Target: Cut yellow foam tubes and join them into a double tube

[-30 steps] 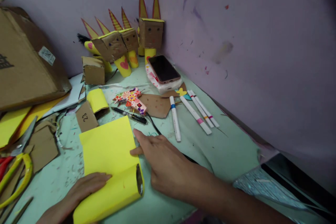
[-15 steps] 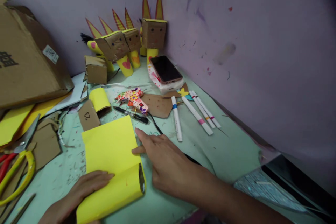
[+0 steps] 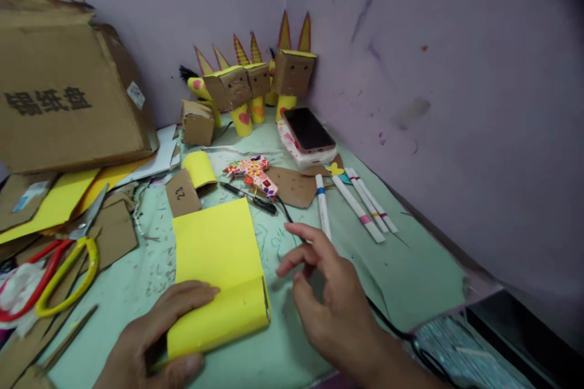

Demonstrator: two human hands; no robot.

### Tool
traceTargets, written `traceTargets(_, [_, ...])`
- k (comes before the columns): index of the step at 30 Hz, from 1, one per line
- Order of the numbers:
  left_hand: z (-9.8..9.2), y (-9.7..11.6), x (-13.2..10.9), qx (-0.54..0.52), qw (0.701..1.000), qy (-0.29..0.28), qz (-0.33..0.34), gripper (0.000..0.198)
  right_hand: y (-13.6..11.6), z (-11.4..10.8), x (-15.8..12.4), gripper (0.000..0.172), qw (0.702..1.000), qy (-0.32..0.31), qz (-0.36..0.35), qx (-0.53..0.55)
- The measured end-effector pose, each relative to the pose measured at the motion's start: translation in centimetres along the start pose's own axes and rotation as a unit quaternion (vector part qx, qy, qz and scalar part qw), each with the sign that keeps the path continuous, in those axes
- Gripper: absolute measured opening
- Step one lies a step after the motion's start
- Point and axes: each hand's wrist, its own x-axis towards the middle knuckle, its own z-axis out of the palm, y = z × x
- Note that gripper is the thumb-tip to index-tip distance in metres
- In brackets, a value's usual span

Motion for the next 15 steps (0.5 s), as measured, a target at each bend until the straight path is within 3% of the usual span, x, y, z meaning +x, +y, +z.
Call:
traceTargets(2, [0.0,0.1,-0.1,-0.004,1.0,-0.003,0.012,0.045,-0.1,0.1,-1.3,0.06,0.999,-0.005,0.044,0.029])
traceTargets(7, [0.0,-0.7,-0.1,-0.003,0.999,-0.025,0.042,0.044,0.1,1.4,-3.0,0.087,0.991,-0.085,0.089,0.056])
traceTargets(15, [0.3,-0.2,-0.2,-0.069,0.996,-0.016,0.06,0.045,0.8,4.5,-2.5,0.081,0.969,-0.057,0.149,0.187])
